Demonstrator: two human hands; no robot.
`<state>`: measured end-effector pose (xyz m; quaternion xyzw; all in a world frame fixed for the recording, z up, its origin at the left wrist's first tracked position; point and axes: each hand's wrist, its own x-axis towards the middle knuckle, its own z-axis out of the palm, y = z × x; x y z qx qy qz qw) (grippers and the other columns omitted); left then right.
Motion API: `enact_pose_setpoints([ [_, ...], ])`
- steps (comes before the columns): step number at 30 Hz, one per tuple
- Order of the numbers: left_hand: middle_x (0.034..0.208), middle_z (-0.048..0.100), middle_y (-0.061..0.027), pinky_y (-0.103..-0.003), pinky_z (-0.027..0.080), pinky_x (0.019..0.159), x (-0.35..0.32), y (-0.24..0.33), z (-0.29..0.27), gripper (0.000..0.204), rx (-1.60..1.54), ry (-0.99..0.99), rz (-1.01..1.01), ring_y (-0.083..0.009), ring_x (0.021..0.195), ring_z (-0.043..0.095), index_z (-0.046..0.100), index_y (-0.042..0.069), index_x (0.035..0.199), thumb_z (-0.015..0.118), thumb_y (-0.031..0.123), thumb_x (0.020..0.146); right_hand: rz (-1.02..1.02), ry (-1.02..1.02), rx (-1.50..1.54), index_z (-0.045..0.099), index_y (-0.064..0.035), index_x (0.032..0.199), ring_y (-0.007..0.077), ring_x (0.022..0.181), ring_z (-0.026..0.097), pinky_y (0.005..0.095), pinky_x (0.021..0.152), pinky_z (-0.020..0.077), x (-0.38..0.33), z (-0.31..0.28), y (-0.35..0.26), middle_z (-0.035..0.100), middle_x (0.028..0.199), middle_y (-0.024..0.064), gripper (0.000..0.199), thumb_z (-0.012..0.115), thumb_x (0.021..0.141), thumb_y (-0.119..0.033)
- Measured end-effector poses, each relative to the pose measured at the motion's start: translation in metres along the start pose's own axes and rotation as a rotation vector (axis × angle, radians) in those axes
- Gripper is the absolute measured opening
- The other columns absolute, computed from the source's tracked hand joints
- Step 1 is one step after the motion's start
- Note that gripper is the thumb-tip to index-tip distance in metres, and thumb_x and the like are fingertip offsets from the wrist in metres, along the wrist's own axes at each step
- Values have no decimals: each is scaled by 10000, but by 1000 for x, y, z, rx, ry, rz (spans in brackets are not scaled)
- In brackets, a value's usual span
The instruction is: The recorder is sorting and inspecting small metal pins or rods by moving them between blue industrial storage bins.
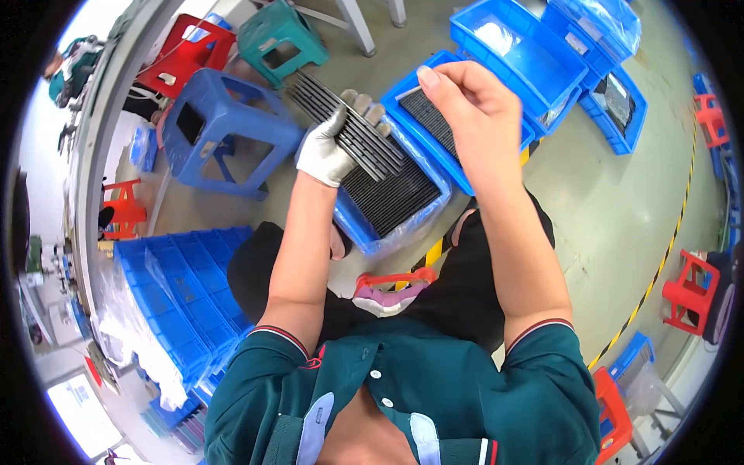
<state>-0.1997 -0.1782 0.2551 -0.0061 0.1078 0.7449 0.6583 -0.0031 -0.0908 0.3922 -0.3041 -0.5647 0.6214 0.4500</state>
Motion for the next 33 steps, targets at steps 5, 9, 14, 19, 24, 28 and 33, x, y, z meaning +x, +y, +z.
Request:
enact_pose_setpoints([
  [5, 1274, 559, -124, -621, 356, 1020, -38, 15, 49, 223, -32, -72, 302, -380, 1229, 487, 550, 156, 1172, 500, 199, 959, 325, 8, 479, 655, -97, 894, 69, 741, 550, 224, 706, 437, -5, 39, 57, 655, 843, -23, 152, 712, 871, -236],
  [9, 1325, 538, -128, -592, 351, 1049, -56, -2, 82, 300, 17, 49, 455, -369, 1281, 454, 525, 163, 1261, 505, 180, 963, 332, -7, 641, 638, -99, 912, 120, 830, 553, 291, 768, 464, -17, 73, 73, 632, 857, -13, 230, 684, 886, -322],
  [14, 1344, 508, -159, -507, 364, 1090, -70, -10, 96, 367, -4, -22, 433, -349, 1273, 462, 487, 74, 1304, 540, 129, 945, 424, -15, 683, 646, -73, 942, 116, 839, 544, 291, 773, 477, -15, 81, 60, 590, 855, 3, 247, 664, 902, -316],
  [19, 1288, 535, -161, -505, 402, 1053, -73, -4, 112, 305, 159, 172, 448, -338, 1221, 503, 517, 59, 1255, 529, 120, 956, 401, -71, 658, 652, -68, 962, 114, 868, 538, 283, 787, 473, -20, 86, 57, 586, 868, 1, 242, 662, 904, -304],
  [24, 1261, 534, -182, -603, 406, 1015, -69, 16, 98, 251, 89, 168, 455, -434, 1219, 480, 523, 96, 1209, 494, 189, 978, 345, -107, 621, 655, -66, 951, 119, 898, 551, 290, 824, 450, -17, 89, 57, 647, 945, 32, 203, 671, 899, -262],
  [28, 1325, 494, -180, -670, 335, 1033, -82, 34, 78, 284, 27, 154, 448, -481, 1269, 414, 500, 121, 1250, 417, 233, 1003, 174, -144, 357, 661, -48, 947, 109, 807, 591, 249, 765, 454, -3, 68, 53, 662, 870, 26, 139, 639, 921, -183],
  [33, 1368, 449, -196, -662, 329, 1045, -92, 45, 66, 307, -32, 96, 423, -486, 1277, 405, 482, 83, 1278, 436, 193, 995, 136, -212, 103, 669, -24, 931, 97, 762, 577, 247, 742, 462, -9, 61, 51, 645, 814, 21, 168, 642, 917, -189],
])
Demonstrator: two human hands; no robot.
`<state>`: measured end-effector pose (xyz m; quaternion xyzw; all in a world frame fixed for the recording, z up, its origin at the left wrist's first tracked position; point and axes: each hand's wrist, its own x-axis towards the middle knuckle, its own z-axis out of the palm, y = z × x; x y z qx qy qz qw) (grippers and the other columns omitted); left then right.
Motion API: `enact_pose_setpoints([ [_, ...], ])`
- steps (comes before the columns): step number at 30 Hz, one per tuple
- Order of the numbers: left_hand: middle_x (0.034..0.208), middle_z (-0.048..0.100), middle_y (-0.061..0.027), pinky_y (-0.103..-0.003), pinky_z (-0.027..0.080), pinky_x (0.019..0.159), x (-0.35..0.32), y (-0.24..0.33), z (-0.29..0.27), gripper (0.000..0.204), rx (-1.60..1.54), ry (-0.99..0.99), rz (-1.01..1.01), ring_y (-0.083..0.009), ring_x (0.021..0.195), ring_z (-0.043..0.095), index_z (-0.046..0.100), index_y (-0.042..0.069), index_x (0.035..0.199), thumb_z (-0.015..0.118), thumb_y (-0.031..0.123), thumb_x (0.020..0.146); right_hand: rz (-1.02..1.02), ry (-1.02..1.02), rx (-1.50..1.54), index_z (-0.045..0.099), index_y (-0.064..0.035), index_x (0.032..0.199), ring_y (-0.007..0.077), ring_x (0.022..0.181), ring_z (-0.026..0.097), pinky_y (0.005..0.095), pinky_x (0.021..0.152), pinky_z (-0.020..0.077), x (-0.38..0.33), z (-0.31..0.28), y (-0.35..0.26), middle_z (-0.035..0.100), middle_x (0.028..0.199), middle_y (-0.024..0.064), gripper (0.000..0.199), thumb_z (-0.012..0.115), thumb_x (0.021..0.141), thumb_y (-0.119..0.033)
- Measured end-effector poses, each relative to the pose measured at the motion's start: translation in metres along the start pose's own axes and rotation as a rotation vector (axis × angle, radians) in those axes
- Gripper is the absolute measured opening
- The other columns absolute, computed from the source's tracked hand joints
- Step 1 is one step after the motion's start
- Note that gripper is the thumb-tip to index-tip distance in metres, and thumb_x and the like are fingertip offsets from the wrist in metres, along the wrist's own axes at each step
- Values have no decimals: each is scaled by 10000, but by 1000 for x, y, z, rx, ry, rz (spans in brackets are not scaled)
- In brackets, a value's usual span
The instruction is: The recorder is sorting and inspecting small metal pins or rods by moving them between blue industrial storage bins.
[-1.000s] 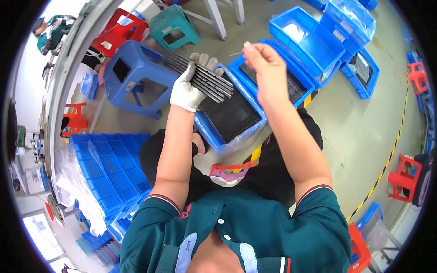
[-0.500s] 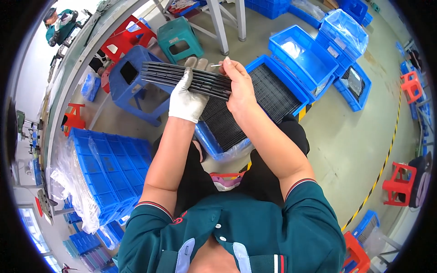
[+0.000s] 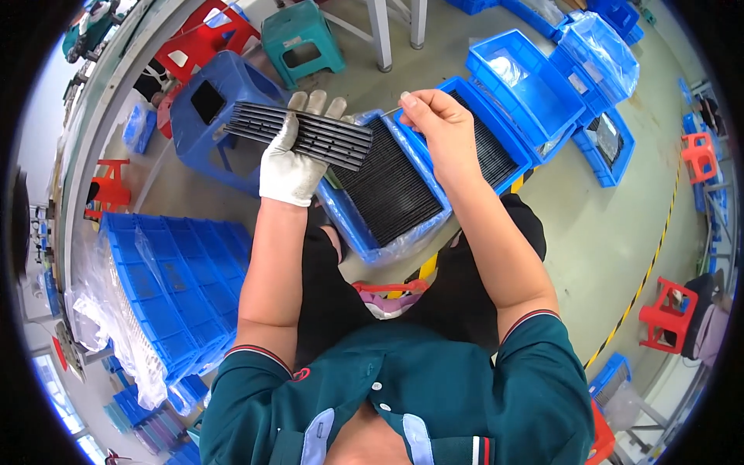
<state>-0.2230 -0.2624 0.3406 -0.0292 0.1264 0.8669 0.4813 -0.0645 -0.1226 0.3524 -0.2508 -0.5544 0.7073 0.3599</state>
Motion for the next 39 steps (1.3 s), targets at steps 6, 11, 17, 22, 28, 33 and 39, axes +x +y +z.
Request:
enact_pose_setpoints([
  [6, 1324, 475, -196, -643, 378, 1020, -8, 7, 0, 306, 77, -50, -16, -460, 1262, 436, 475, 96, 1279, 463, 128, 975, -44, -91, -125, 674, -6, 928, 88, 772, 593, 235, 741, 477, -7, 13, -2, 642, 802, 18, 142, 670, 893, -144],
  [11, 1269, 518, -191, -633, 410, 994, -8, 9, 4, 261, 77, 66, -9, -443, 1215, 488, 505, 89, 1232, 436, 121, 983, -84, -165, -160, 675, 5, 906, 71, 755, 586, 213, 707, 478, -9, 17, 5, 641, 807, 13, 115, 692, 874, -104],
  [17, 1242, 532, -188, -605, 460, 954, -8, 12, -2, 241, 68, 94, -19, -422, 1170, 524, 528, 79, 1199, 440, 104, 976, -130, -185, -157, 677, -5, 898, 62, 756, 575, 208, 695, 472, -10, 19, 9, 641, 808, 2, 98, 702, 863, -92],
  [22, 1188, 565, -177, -581, 494, 916, -1, 13, -15, 224, 73, 100, -48, -386, 1091, 575, 553, 76, 1174, 469, 93, 968, -255, -172, -389, 687, -24, 850, 81, 719, 567, 228, 658, 454, -12, 22, 11, 643, 774, 7, 105, 742, 816, -106],
  [28, 1087, 619, -136, -509, 543, 866, -5, 7, -3, 178, 188, 277, -10, -304, 996, 619, 606, 69, 1099, 527, 64, 940, -487, -195, -724, 687, -42, 851, 132, 727, 595, 264, 675, 459, -14, 26, 8, 633, 782, 31, 64, 720, 797, -51],
  [33, 1079, 625, -144, -495, 552, 836, -2, 6, -11, 173, 241, 310, -14, -300, 966, 628, 608, 69, 1087, 539, 51, 929, -929, -289, -1071, 671, -78, 776, 207, 718, 589, 328, 669, 441, -15, 34, 1, 615, 726, 26, 91, 742, 737, -118],
  [39, 1096, 625, -164, -524, 552, 807, -2, 4, -7, 150, 226, 326, -55, -340, 941, 640, 589, 58, 1062, 544, 43, 920, -825, -382, -1136, 664, -97, 782, 230, 731, 584, 351, 677, 428, -9, 28, 3, 627, 734, 27, 119, 740, 727, -170],
])
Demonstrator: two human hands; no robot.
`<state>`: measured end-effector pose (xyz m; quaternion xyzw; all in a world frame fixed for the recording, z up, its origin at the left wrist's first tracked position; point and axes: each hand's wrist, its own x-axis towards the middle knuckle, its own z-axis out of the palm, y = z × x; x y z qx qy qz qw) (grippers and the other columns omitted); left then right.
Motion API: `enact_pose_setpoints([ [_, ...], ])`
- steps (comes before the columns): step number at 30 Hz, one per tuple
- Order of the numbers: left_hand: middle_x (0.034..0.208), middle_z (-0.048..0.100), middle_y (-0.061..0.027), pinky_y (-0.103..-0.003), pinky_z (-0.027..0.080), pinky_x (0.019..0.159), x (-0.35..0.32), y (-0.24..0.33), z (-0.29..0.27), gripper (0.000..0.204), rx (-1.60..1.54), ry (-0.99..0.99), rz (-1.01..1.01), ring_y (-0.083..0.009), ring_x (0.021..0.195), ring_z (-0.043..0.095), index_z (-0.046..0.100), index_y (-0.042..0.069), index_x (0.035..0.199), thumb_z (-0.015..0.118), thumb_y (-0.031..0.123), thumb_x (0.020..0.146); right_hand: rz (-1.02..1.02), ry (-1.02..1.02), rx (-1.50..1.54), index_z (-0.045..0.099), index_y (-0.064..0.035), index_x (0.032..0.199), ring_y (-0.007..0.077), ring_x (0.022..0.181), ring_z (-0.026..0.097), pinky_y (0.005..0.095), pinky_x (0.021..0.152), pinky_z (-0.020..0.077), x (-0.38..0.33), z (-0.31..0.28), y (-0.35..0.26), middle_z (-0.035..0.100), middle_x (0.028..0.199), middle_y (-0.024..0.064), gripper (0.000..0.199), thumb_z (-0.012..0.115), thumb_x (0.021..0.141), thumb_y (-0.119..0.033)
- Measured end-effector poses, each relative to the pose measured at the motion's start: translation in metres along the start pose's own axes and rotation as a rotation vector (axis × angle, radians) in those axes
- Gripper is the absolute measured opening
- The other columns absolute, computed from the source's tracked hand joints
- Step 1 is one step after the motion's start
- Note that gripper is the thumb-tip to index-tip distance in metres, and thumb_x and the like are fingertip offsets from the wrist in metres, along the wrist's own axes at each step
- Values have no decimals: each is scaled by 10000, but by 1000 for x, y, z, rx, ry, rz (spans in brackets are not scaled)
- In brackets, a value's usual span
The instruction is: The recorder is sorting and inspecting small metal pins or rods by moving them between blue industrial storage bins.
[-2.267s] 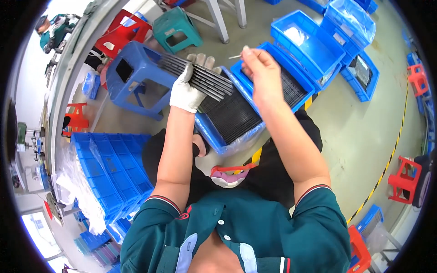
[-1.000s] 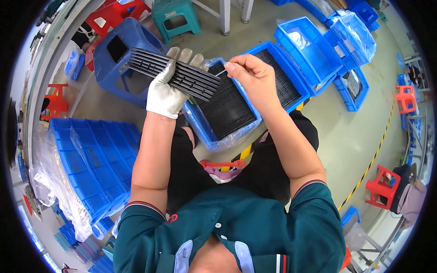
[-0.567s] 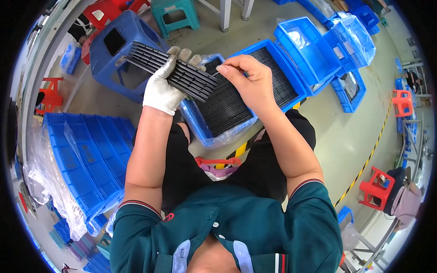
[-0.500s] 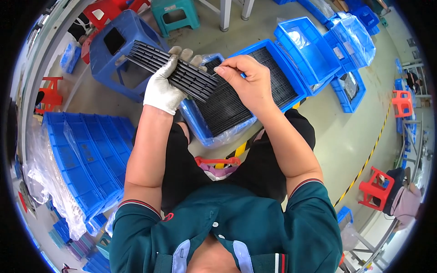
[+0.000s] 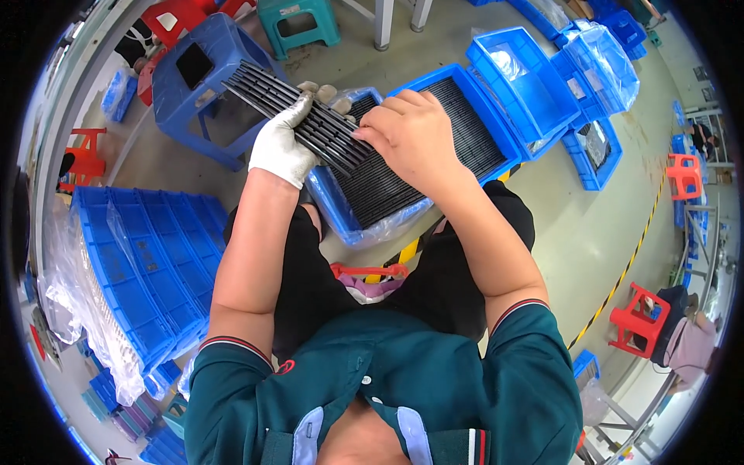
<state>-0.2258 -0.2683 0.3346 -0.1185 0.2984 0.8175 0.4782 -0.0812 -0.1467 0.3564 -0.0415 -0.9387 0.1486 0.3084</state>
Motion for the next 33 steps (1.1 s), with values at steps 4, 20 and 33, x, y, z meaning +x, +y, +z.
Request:
enact_pose_setpoints([
  [4, 1102, 621, -169, -537, 548, 808, 0, -1, 0, 123, 25, 32, 27, -356, 941, 641, 577, 56, 1036, 536, 38, 921, -26, -23, -21, 670, -90, 791, 240, 729, 585, 356, 685, 438, 3, -4, -2, 626, 736, 42, 93, 728, 742, -142],
  [20, 1078, 635, -153, -480, 552, 852, 1, 6, -3, 174, 14, -49, 15, -293, 978, 635, 596, 58, 1102, 506, 57, 953, 321, 0, 280, 678, -24, 864, 220, 784, 625, 312, 693, 495, -2, -5, 0, 651, 827, 83, 103, 711, 807, -104],
  [33, 1173, 591, -183, -517, 548, 892, -5, 11, -4, 269, 42, -118, 27, -323, 1015, 628, 540, 46, 1219, 467, 49, 960, 286, -42, 286, 676, -28, 818, 205, 753, 612, 311, 678, 486, 1, -6, 2, 648, 775, 72, 98, 733, 788, -102],
])
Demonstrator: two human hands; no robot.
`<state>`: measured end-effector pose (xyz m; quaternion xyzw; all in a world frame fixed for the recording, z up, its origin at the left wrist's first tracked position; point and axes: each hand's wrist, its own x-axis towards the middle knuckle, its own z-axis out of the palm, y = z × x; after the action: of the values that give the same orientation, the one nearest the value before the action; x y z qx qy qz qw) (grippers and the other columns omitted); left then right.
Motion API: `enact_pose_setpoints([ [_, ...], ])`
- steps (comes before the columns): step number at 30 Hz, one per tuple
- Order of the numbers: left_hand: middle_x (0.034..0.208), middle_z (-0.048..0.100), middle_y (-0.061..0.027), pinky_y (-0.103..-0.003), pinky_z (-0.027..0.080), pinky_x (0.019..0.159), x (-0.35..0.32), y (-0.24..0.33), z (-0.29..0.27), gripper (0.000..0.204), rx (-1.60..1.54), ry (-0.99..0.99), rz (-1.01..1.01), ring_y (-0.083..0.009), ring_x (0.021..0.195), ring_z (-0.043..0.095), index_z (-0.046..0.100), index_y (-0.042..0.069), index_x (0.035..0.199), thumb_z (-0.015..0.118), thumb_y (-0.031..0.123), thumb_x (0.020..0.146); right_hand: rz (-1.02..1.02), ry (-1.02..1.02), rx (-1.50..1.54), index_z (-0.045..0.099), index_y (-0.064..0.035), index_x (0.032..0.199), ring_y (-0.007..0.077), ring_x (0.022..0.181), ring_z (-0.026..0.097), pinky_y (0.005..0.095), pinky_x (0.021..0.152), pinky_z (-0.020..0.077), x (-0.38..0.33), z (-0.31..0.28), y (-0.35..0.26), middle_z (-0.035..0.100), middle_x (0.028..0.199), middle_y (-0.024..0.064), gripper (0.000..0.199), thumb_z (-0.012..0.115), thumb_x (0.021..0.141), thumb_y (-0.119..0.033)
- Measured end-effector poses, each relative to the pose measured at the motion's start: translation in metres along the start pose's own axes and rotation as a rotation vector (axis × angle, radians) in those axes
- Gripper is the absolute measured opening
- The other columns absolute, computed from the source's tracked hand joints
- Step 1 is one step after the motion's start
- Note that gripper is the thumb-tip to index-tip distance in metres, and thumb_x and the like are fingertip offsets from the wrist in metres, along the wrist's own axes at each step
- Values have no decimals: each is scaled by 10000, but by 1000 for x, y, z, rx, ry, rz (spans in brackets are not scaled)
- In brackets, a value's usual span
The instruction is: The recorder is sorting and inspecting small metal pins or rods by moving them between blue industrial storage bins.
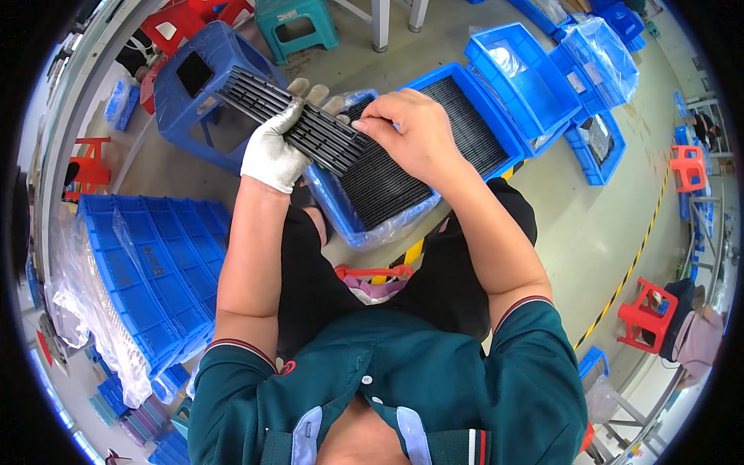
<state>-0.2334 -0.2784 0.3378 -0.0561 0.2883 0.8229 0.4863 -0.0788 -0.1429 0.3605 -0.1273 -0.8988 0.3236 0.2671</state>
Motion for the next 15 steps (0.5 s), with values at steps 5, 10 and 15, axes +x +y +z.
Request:
enact_pose_setpoints([
  [5, 1180, 585, -185, -520, 553, 882, -1, 0, -1, 287, 19, -26, -15, -320, 1003, 631, 527, 45, 1234, 468, 33, 954, -25, -3, 36, 674, -65, 764, 251, 682, 590, 357, 631, 471, 3, -1, 1, 609, 667, 72, 148, 739, 768, -198],
  [10, 1154, 598, -190, -518, 559, 857, -2, 0, -3, 280, 4, -38, -33, -324, 992, 634, 536, 37, 1222, 476, 28, 948, -237, -50, -162, 629, -52, 711, 234, 676, 573, 343, 649, 448, 6, -8, -2, 594, 669, 55, 177, 736, 779, -175],
  [15, 1147, 601, -190, -526, 551, 868, -1, -2, -6, 271, -2, -58, -39, -341, 1017, 625, 537, 29, 1214, 477, 38, 949, -247, -89, -166, 578, -58, 657, 262, 648, 541, 363, 640, 426, 6, -4, 1, 541, 620, 58, 235, 726, 780, -194],
])
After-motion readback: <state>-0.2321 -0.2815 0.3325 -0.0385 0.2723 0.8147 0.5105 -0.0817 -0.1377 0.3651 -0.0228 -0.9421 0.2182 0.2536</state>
